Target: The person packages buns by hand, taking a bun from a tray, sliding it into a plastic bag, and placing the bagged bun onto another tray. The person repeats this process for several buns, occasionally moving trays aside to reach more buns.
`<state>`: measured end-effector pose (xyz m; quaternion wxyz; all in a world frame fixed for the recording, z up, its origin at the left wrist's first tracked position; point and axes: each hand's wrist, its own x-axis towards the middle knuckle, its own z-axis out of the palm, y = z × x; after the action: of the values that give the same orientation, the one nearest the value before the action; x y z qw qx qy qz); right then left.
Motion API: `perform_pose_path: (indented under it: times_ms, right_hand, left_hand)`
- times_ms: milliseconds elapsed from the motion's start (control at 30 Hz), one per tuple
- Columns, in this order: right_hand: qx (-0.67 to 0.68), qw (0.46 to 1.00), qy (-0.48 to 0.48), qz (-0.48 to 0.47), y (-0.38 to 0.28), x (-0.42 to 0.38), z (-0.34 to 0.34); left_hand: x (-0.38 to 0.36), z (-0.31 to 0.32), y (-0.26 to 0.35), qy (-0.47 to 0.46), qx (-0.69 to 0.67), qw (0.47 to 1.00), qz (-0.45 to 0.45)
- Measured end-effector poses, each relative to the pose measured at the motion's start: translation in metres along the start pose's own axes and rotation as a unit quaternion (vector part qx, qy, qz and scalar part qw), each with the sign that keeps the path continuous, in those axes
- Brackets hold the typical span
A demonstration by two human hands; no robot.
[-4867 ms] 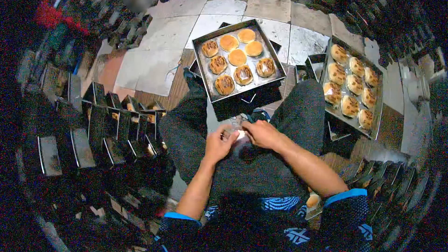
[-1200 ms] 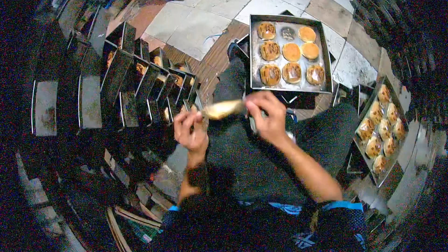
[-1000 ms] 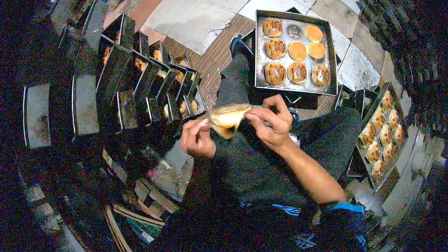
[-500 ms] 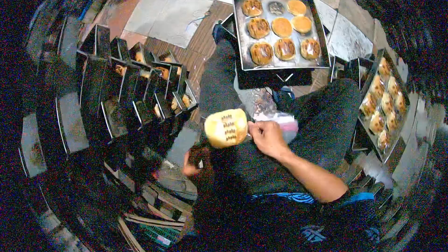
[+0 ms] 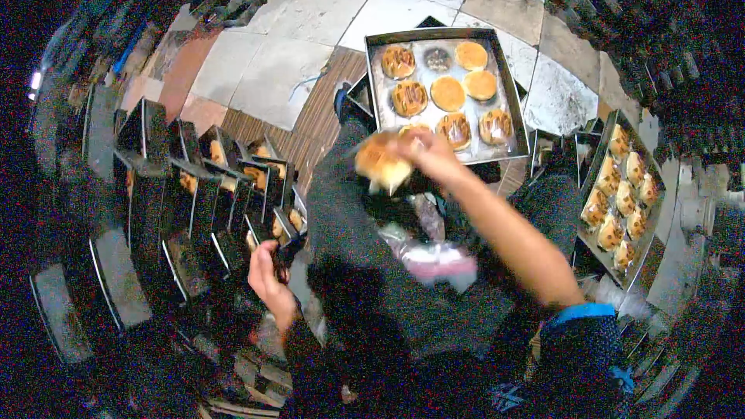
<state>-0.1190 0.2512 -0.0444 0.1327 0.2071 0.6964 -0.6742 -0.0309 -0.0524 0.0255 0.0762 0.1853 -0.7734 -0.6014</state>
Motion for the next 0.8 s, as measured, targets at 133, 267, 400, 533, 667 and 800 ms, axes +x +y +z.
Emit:
perform_pose_path:
  times_ms: [133,267,400,533,667,800]
  right_hand:
    - [0.087,0.984,0.145,0.053,0.022,0.124,-0.068]
    - [-0.291,0.895,0.334,-0.046,0.073,0.164,-0.119]
    - [-0.405,0.906,0.088,-0.082,0.081,0.05,-0.075]
    - [-0.286,0.933,-0.185,-0.113,0.053,-0.121,-0.06]
    - [-0.297,0.913,-0.128,-0.248,0.064,-0.19,-0.054]
    - [-0.285,0.935,-0.034,-0.208,0.078,-0.192,-0.045]
  left_hand:
    - [-0.016,0.023,-0.021,-0.077,-0.12,0.989,0.041]
    - [-0.063,0.074,0.006,-0.249,-0.008,0.964,0.09]
    - [-0.093,0.13,-0.019,-0.354,0.232,0.872,0.247]
    - [-0.095,0.105,-0.042,-0.478,0.203,0.825,0.222]
    - [-0.102,0.107,-0.051,-0.484,0.206,0.809,0.263]
    - [-0.111,0.127,-0.049,-0.405,0.304,0.819,0.271]
